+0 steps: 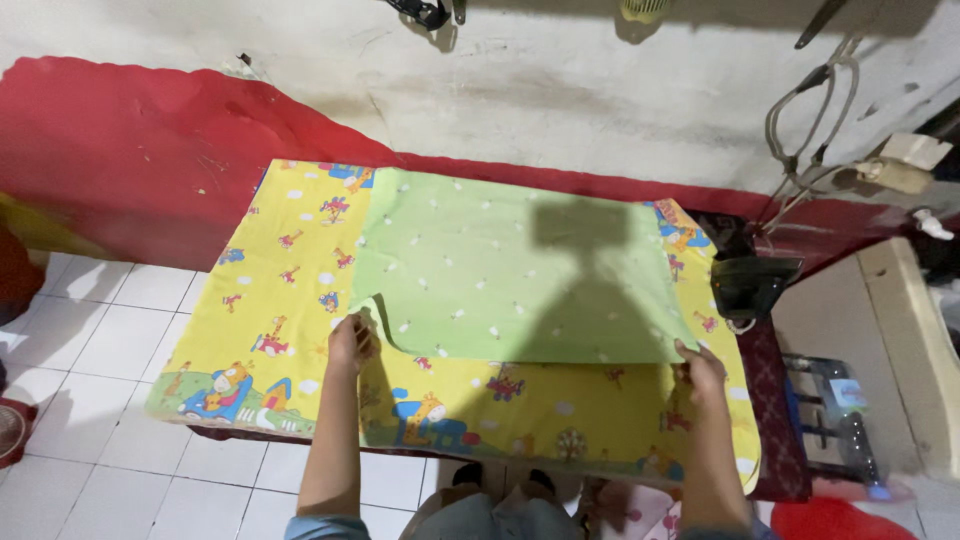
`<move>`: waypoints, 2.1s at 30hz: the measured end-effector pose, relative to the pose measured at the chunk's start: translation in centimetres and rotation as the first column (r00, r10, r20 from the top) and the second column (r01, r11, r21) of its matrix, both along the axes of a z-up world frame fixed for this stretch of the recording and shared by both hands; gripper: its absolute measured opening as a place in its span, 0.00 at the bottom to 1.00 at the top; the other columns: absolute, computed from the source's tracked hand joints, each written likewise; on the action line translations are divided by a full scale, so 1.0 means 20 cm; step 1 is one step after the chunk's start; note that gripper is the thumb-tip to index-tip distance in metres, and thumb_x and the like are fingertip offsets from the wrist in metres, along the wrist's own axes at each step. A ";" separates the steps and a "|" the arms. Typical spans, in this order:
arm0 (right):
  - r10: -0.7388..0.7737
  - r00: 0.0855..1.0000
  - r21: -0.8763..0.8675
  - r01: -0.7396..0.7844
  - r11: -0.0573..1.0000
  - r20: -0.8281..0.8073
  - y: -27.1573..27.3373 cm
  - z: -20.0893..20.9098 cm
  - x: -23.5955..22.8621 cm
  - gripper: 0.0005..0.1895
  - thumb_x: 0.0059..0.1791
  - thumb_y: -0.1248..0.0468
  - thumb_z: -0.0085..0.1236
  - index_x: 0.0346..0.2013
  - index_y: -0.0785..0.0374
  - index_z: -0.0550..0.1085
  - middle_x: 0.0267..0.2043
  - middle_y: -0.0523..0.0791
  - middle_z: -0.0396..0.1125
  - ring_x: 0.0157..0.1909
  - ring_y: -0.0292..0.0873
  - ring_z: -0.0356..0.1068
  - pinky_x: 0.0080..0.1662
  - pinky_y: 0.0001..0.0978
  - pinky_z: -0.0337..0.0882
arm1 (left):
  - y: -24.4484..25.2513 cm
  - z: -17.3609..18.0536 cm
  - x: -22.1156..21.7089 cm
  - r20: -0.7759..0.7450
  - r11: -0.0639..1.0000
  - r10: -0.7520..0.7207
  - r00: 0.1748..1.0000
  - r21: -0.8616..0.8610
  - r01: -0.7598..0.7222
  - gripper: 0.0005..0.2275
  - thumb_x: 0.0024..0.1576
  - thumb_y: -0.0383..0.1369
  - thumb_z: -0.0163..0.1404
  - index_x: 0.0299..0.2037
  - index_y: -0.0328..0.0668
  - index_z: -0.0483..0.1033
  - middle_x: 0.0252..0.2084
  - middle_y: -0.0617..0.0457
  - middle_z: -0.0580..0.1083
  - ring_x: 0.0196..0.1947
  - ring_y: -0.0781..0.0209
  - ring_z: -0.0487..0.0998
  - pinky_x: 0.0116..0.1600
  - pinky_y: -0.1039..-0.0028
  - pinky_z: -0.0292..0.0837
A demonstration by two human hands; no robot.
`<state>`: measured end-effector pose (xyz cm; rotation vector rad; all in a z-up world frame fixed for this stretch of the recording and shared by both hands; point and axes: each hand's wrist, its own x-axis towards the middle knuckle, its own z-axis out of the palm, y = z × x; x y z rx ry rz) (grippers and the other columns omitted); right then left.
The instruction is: The person irons a green fabric item on a patterned ironing surface by hand using an iron, then folds the fabric item and irons it again.
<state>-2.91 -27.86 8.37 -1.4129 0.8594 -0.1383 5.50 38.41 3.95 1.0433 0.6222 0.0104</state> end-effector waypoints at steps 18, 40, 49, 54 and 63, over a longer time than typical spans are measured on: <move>-0.333 0.892 0.276 0.253 0.928 0.305 0.15 0.12 -0.19 0.12 0.51 0.65 0.55 0.48 0.66 0.73 0.46 0.48 0.70 0.48 0.45 0.68 0.51 0.39 0.65 | 0.11 0.17 0.01 -0.027 0.935 -0.084 0.996 -0.347 0.070 0.16 0.50 0.29 0.44 0.50 0.37 0.70 0.43 0.48 0.77 0.41 0.55 0.81 0.47 0.65 0.79; -0.199 0.899 0.400 0.029 0.916 0.390 0.08 0.16 -0.42 0.10 0.56 0.59 0.55 0.47 0.61 0.74 0.40 0.40 0.70 0.37 0.34 0.68 0.38 0.25 0.68 | 0.50 0.15 -0.23 -0.048 0.913 -0.408 0.912 -0.005 0.408 0.11 0.64 0.38 0.49 0.51 0.42 0.72 0.40 0.53 0.77 0.37 0.66 0.77 0.46 0.73 0.73; -0.347 0.886 0.339 0.239 0.910 0.307 0.14 0.15 -0.11 0.13 0.57 0.61 0.59 0.50 0.67 0.69 0.35 0.43 0.64 0.34 0.37 0.68 0.34 0.29 0.71 | 0.38 0.07 0.17 -0.088 0.949 -0.311 0.946 -0.074 0.306 0.08 0.68 0.37 0.47 0.47 0.40 0.68 0.30 0.52 0.66 0.27 0.59 0.78 0.52 0.62 0.81; -0.318 0.881 0.454 0.137 0.880 0.350 0.08 0.17 0.19 0.11 0.56 0.68 0.54 0.51 0.68 0.67 0.42 0.43 0.69 0.42 0.38 0.74 0.45 0.29 0.78 | 0.31 0.11 0.45 -0.180 0.967 -0.105 0.978 -0.247 0.059 0.10 0.69 0.36 0.37 0.48 0.40 0.70 0.38 0.54 0.78 0.37 0.63 0.82 0.53 0.66 0.76; -0.325 0.902 0.719 0.024 0.694 0.284 -0.16 -0.07 0.99 0.13 0.56 0.75 0.42 0.56 0.73 0.65 0.55 0.57 0.71 0.52 0.51 0.78 0.54 0.40 0.77 | 0.14 0.17 0.95 -0.179 0.885 0.183 0.967 -0.399 -0.241 0.13 0.68 0.30 0.34 0.59 0.60 0.62 0.43 0.56 0.77 0.41 0.57 0.81 0.48 0.65 0.68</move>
